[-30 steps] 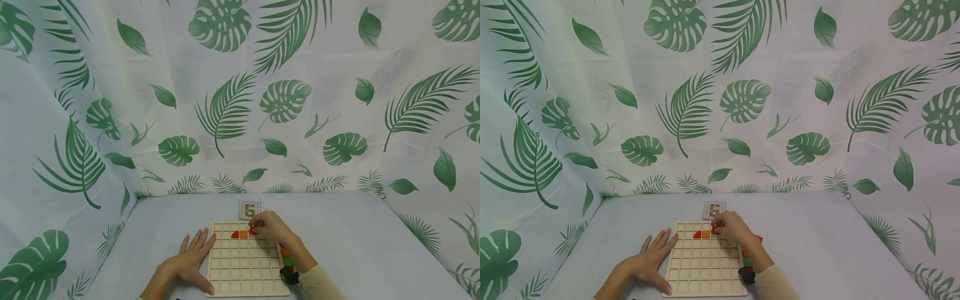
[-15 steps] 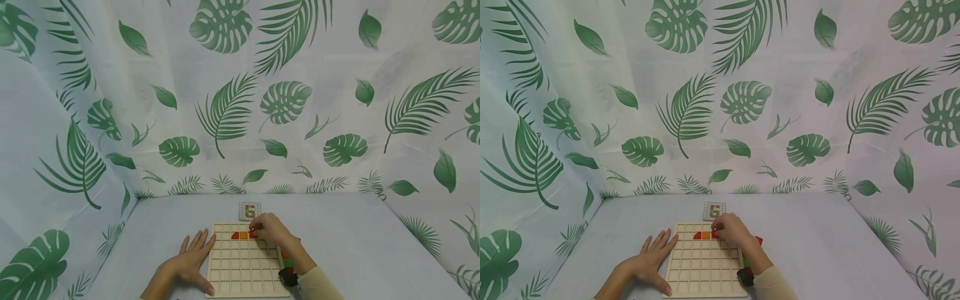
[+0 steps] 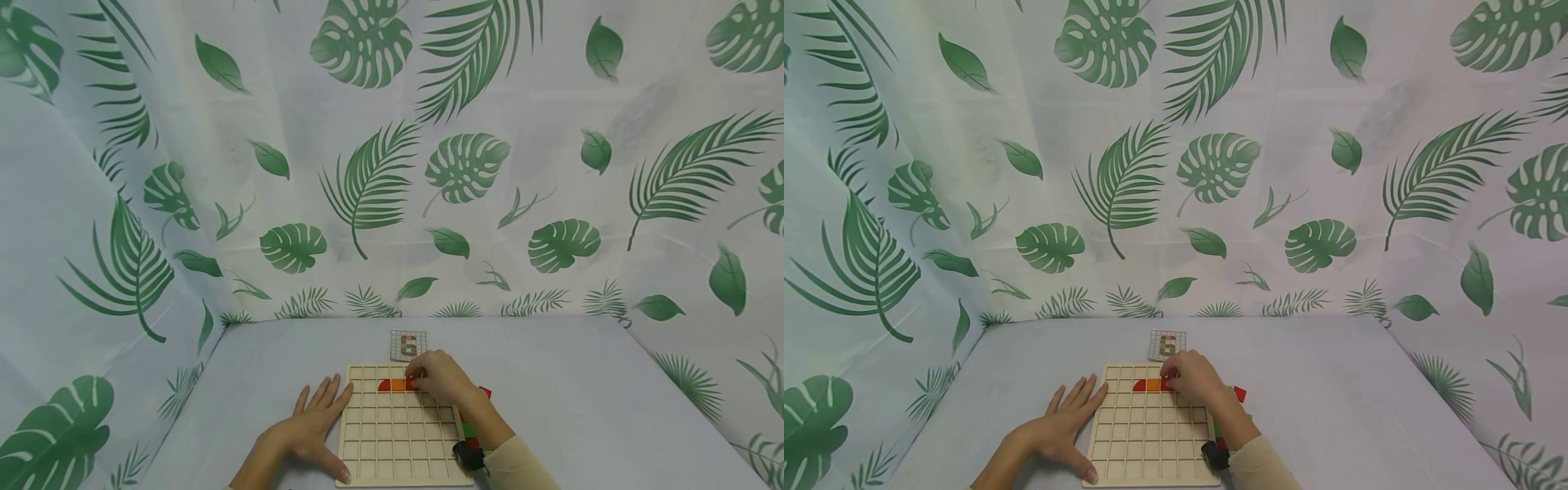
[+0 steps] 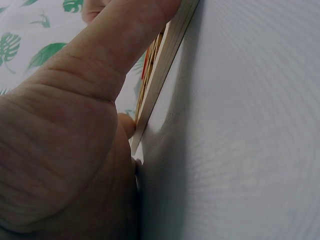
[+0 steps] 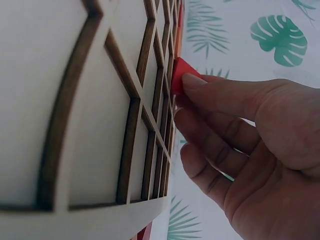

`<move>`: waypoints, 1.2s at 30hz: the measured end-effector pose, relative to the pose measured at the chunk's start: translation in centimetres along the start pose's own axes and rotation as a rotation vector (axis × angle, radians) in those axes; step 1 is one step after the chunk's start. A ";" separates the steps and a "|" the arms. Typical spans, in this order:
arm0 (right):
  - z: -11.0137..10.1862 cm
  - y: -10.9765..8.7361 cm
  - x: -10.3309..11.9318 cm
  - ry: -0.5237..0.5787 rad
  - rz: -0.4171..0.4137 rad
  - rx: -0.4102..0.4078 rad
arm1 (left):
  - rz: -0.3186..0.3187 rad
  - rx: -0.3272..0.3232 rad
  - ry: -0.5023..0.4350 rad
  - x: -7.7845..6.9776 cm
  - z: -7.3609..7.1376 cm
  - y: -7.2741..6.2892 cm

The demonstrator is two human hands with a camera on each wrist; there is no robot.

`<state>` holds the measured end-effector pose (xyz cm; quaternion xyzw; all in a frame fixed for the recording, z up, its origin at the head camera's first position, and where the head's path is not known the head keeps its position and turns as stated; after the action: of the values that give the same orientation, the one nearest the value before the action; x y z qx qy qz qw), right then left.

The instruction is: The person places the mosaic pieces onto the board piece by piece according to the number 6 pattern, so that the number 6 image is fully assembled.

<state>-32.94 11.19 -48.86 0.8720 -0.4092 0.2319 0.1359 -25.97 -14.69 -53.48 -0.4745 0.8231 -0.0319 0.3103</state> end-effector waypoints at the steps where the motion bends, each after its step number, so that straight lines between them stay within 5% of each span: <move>1: 0.0 -0.1 0.0 -0.001 0.000 0.003 | 0.000 0.001 0.000 0.0 0.0 0.0; 30: 0.2 -0.3 0.7 -0.121 -0.045 0.071 | 0.009 0.004 -0.003 -0.3 -0.1 -0.2; 36: -0.4 -0.7 0.1 -0.008 0.046 0.085 | 0.008 0.005 -0.002 -0.2 -0.2 -0.2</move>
<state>-32.45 11.79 -48.49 0.8684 -0.4192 0.2487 0.0915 -25.81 -14.65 -53.15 -0.4706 0.8245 -0.0320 0.3125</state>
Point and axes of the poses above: each hand's wrist, its own y-axis towards the middle knuckle, its own z-axis out of the palm, x = y × z, the point moved 5 cm from there along y, towards the middle knuckle, and after that the axes turned 9 degrees about x, right-handed, at the moved point
